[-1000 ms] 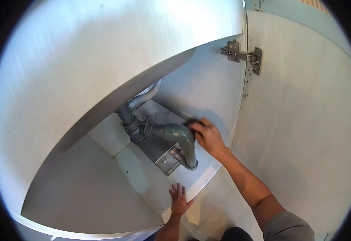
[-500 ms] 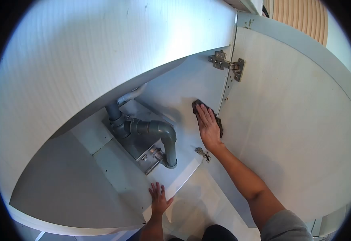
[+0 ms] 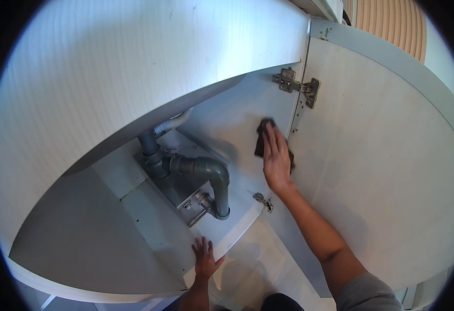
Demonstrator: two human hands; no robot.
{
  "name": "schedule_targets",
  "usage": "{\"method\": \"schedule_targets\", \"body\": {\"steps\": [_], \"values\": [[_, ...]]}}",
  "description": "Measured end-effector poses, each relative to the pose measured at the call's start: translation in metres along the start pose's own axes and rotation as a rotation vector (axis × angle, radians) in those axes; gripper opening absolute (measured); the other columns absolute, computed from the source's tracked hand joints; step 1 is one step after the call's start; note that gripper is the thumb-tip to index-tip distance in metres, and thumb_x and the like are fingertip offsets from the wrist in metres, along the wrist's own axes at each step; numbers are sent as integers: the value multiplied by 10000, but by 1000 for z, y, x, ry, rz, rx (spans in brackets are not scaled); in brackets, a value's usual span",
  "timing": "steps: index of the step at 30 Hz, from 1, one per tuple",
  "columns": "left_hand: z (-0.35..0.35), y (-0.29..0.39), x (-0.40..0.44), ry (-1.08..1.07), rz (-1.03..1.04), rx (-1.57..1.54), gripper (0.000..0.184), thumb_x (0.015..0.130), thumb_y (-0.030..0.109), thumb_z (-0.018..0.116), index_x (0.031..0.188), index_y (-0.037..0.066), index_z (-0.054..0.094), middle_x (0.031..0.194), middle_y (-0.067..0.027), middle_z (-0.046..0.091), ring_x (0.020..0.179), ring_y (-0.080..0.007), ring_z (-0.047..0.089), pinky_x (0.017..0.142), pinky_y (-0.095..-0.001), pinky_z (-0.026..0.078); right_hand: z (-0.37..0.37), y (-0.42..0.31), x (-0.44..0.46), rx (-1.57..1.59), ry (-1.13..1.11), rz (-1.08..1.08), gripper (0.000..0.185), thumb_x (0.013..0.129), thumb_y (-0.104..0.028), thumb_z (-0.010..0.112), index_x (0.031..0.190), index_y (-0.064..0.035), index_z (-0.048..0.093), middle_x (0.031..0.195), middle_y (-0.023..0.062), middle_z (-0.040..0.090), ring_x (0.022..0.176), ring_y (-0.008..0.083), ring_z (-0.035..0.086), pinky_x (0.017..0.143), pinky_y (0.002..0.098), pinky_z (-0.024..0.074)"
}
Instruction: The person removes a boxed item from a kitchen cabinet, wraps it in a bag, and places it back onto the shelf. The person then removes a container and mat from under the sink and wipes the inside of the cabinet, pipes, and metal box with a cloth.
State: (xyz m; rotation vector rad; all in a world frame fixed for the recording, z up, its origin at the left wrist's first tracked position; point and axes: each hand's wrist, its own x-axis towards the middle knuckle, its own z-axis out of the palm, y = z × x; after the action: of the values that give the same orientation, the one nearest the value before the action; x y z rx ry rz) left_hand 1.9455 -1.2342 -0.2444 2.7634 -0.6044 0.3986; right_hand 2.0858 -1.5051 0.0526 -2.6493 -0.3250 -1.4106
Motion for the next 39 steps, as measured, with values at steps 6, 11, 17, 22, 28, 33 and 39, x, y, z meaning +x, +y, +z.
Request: {"method": "schedule_targets", "body": {"steps": [6,11,17,22,28,33,39], "values": [[2,1,1,-10,-15,-11,844,706,452,691,1300,-52,367,1414,-305,228,1319,-528,146,1036,-659,162,38,-22,101,-273,141,-163,455,846,-89,427,1266,84,446,1430,188,318,1304,325,311,1102,394,230],[1,0,2,-53,-19,-27,837,725,465,679,1311,-39,357,1416,-308,218,1307,-551,140,1026,-669,166,141,-47,111,-601,-107,-487,482,829,-138,435,1266,65,465,1383,168,387,1287,301,331,1081,351,256],[-3,-2,3,-52,-24,-15,827,719,468,681,1301,-37,380,1422,-313,197,1312,-552,121,1021,-670,175,195,-44,35,-535,-472,-679,479,867,-227,428,1231,76,503,1346,195,427,1277,321,330,1091,416,222],[-1,-2,1,-81,-31,-5,825,735,493,659,1307,-31,379,1432,-305,185,1316,-542,123,1024,-668,173,174,-48,110,-681,-37,-585,449,869,-212,426,1207,66,530,1290,190,480,1261,332,335,1071,416,250],[2,-2,2,-78,-39,-31,821,730,452,680,1316,-33,369,1442,-300,165,1323,-540,103,1039,-655,163,178,-46,90,-729,-189,-730,447,872,-220,429,1200,62,539,1272,188,493,1246,342,346,1050,425,266],[0,-3,2,-64,-25,-23,836,709,438,697,1317,-30,364,1435,-299,180,1323,-539,108,1039,-643,191,198,-36,64,-489,-372,-681,419,860,-207,450,1170,52,560,1282,165,494,1247,288,371,1059,387,262],[2,-3,1,-50,-18,-39,839,708,432,700,1314,-39,361,1430,-302,186,1321,-544,105,1036,-643,199,171,-44,77,-651,-172,-602,453,861,-210,444,1236,36,508,1324,156,459,1279,274,342,1075,385,251]]}}
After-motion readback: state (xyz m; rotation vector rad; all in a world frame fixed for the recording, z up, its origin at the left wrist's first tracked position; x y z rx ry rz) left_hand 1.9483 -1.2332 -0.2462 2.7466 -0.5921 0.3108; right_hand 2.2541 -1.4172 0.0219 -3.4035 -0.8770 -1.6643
